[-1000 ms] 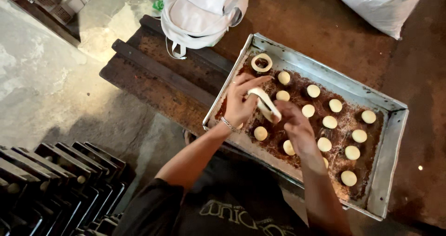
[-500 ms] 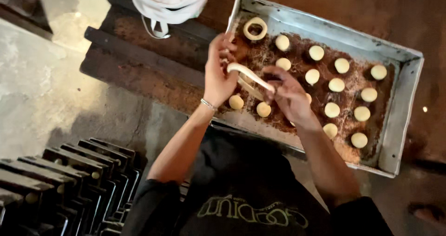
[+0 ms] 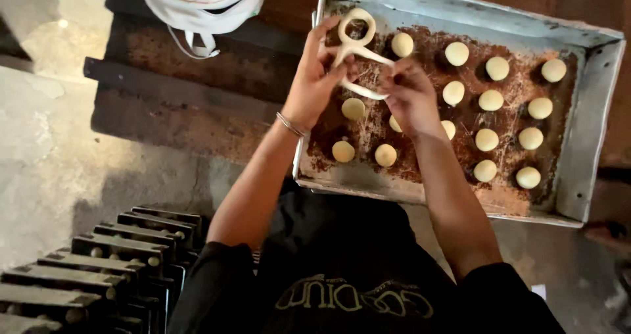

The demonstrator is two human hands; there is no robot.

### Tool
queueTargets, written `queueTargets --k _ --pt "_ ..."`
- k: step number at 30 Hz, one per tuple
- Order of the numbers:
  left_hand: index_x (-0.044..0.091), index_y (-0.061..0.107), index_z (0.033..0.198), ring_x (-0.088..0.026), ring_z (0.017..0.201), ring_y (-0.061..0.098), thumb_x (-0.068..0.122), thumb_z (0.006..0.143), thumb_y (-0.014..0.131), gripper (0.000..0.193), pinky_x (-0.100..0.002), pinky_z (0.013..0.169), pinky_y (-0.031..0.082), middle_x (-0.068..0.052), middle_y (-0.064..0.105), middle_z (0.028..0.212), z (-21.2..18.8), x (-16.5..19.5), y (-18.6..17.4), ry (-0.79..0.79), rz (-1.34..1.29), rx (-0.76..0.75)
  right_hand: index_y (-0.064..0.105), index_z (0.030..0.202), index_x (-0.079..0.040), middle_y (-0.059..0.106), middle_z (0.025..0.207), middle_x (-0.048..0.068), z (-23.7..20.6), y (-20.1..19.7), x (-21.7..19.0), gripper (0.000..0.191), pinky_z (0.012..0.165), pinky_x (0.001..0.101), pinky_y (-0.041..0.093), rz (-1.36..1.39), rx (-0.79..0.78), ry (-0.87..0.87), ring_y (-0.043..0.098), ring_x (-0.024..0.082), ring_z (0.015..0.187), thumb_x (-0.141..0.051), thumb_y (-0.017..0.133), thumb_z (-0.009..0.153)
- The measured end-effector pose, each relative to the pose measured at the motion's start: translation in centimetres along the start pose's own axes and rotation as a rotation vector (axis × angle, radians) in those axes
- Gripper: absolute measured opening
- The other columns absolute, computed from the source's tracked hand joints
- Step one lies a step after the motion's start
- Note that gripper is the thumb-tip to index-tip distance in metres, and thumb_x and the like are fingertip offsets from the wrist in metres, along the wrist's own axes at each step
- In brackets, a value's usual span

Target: The person takes round dough balls from a baking tray, rolls each one by hand into a rope, and joins the ends to form a ring, placing the shaped rings back onto the tray. They repeat this shaping cycle for dough balls across the tray.

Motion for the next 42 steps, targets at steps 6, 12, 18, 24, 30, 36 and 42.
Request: queueTargets --k 6,12,18,24,30,36,42 --pt "0.008 0.077 0.093 -0.030 0.092 0.068 0.003 0.088 0.067 0.012 -0.038 0.081 0.057 -0.016 0.065 0.103 3.2 -4.0 -0.7 0.055 1.302 -0.106 0.075 0.110 -0.013 0.067 0.095 0.008 2.7 1.0 1.1 0.029 0.078 0.0386 0.054 -1.326 0.157 -0.193 0.065 0.024 0.087 -0.002 0.078 0.084" --pt "0.002 0.073 0.101 -0.037 0.099 0.067 0.011 0.089 0.067 0.016 -0.041 0.074 0.059 -0.021 0.060 0.113 3.7 -5.3 1.7 0.013 1.642 -0.157 0.074 0.111 -0.015 0.064 0.113 0.012 2.8 5.7 0.4 0.023 0.079 0.0438 0.055 -1.629 0.195 -0.273 0.066 0.034 0.100 -0.012 0.078 0.089" --pt "0.001 0.069 0.113 -0.040 0.102 0.066 0.010 0.086 0.072 0.029 -0.047 0.080 0.056 -0.018 0.063 0.122 -3.5 2.1 0.8 0.153 1.061 -0.088 0.067 0.114 -0.009 0.066 0.114 0.015 -0.7 6.1 -0.3 0.028 0.080 0.0490 0.054 -1.579 -0.144 -0.067 0.066 0.038 0.100 -0.018 0.077 0.090" --pt "0.004 0.068 0.124 -0.038 0.102 0.070 0.006 0.092 0.073 0.033 -0.043 0.085 0.057 -0.016 0.071 0.118 -7.3 4.0 1.9 0.011 0.842 0.056 0.061 0.111 -0.004 0.072 0.098 0.012 -2.7 6.0 -1.1 0.036 0.079 0.0399 0.056 -1.226 -0.214 0.151 0.072 0.026 0.091 -0.016 0.083 0.085" --pt "0.007 0.067 0.130 -0.032 0.103 0.074 0.000 0.091 0.070 0.040 -0.037 0.087 0.059 -0.016 0.073 0.116 -10.1 3.6 6.2 0.100 0.634 0.123 0.058 0.119 -0.005 0.075 0.106 0.010 -6.8 7.0 -4.4 0.041 0.088 0.0322 0.058 -0.923 0.000 -0.061 0.073 0.015 0.101 -0.004 0.083 0.086" --pt "0.010 0.068 0.130 -0.026 0.102 0.072 -0.006 0.093 0.066 0.040 -0.035 0.088 0.059 -0.013 0.073 0.112 -12.6 4.3 10.7 0.215 0.744 0.207 0.053 0.136 -0.007 0.074 0.107 0.008 -9.3 6.7 -5.9 0.058 0.085 0.0317 0.059 -0.882 0.133 -0.101 0.071 0.016 0.101 0.005 0.079 0.085" --pt "0.010 0.061 0.128 -0.018 0.104 0.068 -0.004 0.084 0.070 0.048 -0.030 0.089 0.058 -0.009 0.068 0.116 -13.1 4.6 10.4 0.250 0.460 0.217 0.045 0.153 -0.007 0.065 0.115 0.007 -12.2 6.0 -6.8 0.066 0.085 0.0267 0.055 -0.428 -0.226 -0.033 0.065 0.015 0.103 0.001 0.074 0.094"
Point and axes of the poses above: each hand's wrist, its own z-axis towards the middle knuckle, its own y-axis out of the palm, x = y × z, the point moved 5 cm from there along z, towards the middle knuckle
